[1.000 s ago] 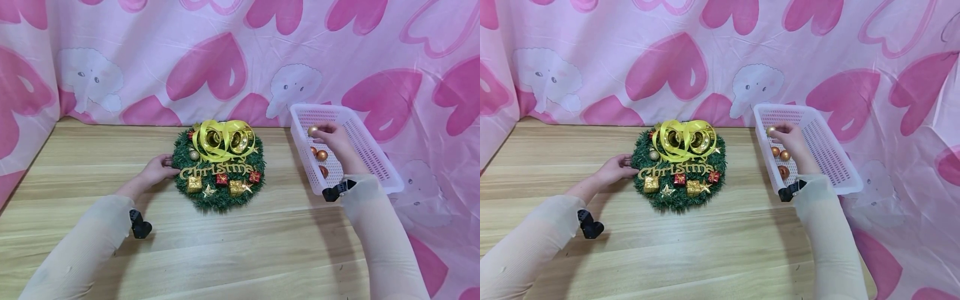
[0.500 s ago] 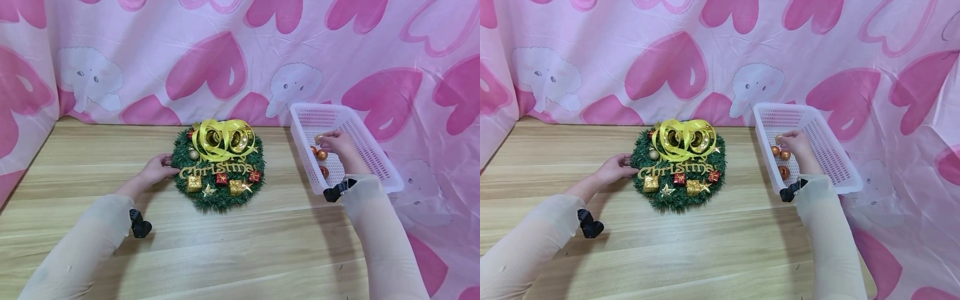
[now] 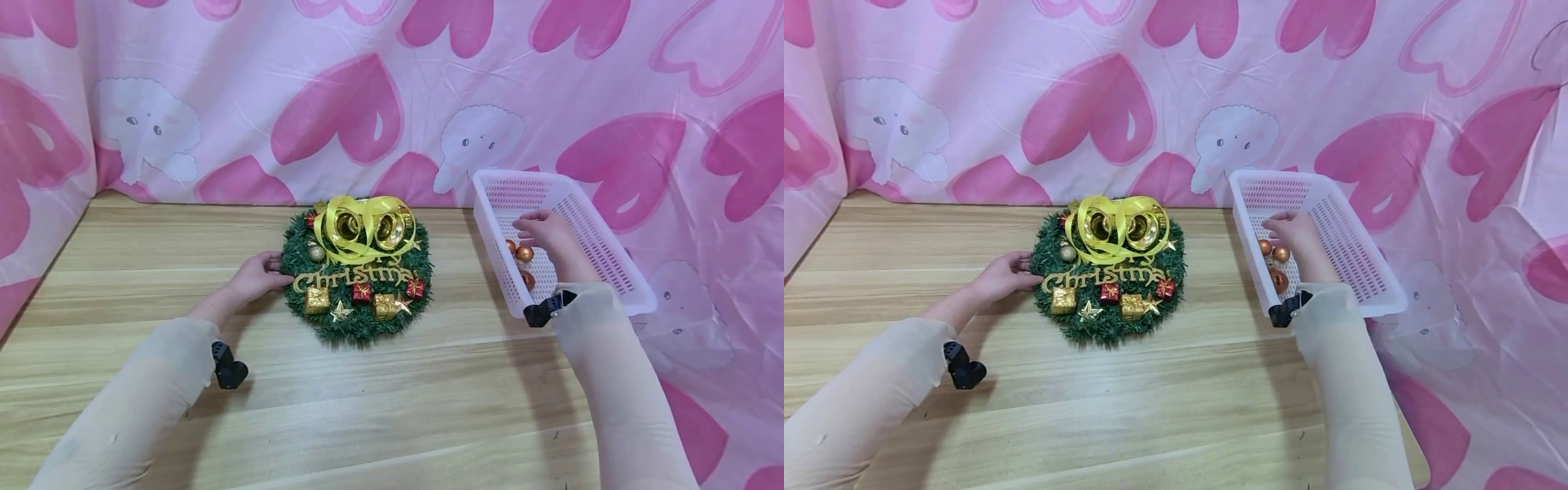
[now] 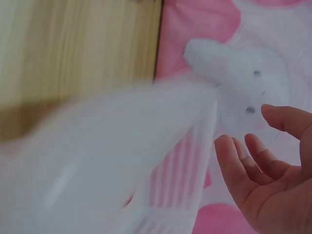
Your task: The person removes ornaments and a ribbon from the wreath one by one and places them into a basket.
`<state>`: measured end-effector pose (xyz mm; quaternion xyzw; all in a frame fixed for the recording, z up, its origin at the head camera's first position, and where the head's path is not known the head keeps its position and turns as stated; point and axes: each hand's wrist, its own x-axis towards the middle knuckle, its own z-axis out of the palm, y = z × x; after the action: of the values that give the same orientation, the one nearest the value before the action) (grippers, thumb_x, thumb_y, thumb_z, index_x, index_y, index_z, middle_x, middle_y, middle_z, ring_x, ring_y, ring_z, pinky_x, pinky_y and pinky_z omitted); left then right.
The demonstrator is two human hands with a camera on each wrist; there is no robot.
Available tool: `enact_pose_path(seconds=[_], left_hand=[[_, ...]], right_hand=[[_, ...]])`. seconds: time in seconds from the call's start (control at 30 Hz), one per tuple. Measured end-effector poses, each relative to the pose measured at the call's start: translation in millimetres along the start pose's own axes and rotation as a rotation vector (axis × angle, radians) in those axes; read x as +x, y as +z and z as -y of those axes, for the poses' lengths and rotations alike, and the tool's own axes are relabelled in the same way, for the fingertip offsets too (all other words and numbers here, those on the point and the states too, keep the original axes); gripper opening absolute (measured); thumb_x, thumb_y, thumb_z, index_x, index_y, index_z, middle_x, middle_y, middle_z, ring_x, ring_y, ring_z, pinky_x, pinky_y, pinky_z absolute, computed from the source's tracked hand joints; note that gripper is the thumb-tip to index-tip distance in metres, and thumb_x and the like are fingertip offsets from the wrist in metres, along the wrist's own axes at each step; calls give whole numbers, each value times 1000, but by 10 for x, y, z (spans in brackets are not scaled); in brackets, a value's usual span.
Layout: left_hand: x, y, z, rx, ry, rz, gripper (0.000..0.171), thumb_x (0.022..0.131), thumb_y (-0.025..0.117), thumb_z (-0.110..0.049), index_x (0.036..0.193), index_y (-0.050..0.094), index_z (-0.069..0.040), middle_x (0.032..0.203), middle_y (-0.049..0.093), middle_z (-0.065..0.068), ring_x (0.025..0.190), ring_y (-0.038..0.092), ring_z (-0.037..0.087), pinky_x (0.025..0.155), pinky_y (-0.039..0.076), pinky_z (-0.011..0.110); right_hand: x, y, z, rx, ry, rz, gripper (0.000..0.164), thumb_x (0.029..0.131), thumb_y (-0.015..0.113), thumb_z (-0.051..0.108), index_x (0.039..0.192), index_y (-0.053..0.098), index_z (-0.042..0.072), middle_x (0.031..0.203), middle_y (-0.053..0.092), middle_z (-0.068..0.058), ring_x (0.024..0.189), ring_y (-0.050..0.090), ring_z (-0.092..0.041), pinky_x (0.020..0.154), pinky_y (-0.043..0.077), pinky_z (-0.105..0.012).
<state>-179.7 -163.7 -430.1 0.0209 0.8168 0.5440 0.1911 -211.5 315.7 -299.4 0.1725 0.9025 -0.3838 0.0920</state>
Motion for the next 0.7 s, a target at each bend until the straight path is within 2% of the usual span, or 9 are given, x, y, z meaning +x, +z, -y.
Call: enact_pose_path(seconds=[0.2, 0.3, 0.4, 0.53, 0.6, 0.7], left_hand=[[8, -5, 15, 7, 3, 2, 75, 87, 61, -7, 143, 15, 13, 137, 34, 35, 116, 48, 41, 88, 55, 25], [6, -6, 14, 14, 4, 1, 75, 87, 61, -8, 143, 15, 13, 137, 34, 36, 117, 48, 41, 89, 54, 26], [9, -5, 17, 9, 3, -3, 75, 87, 61, -7, 143, 15, 12, 137, 34, 35, 116, 48, 40, 88, 54, 25], [11, 5, 23, -11, 20, -4, 74, 87, 61, -5, 142, 17, 14, 135, 36, 36, 113, 50, 38, 85, 55, 23], [11, 10, 25, -20, 26, -3, 73, 86, 61, -5, 141, 17, 15, 134, 37, 36, 112, 51, 37, 84, 56, 22], [2, 12, 17, -28, 29, -1, 74, 86, 61, -5, 141, 17, 15, 134, 36, 36, 113, 50, 37, 84, 56, 22]], right_hand=[[-97, 139, 278, 72, -111, 2, 53, 92, 56, 35, 132, 45, 2, 134, 48, -19, 117, 54, -35, 104, 44, -46], [-151, 239, 440, 97, -136, 13, 54, 91, 58, 36, 134, 45, 6, 133, 50, -15, 114, 57, -29, 104, 44, -47], [-194, 353, 585, 156, -182, 23, 53, 90, 60, 33, 133, 47, 5, 123, 56, -12, 100, 63, -17, 100, 48, -42], [-225, 510, 736, 252, -270, 60, 46, 90, 61, 17, 129, 49, -4, 102, 59, -3, 78, 61, -2, 84, 57, -26], [-237, 590, 800, 288, -291, 81, 43, 89, 61, 12, 127, 50, -6, 98, 58, -1, 73, 61, -1, 78, 57, -22], [-245, 726, 885, 326, -307, 117, 44, 87, 64, 12, 127, 51, -3, 104, 59, -5, 76, 62, -4, 81, 57, -24]])
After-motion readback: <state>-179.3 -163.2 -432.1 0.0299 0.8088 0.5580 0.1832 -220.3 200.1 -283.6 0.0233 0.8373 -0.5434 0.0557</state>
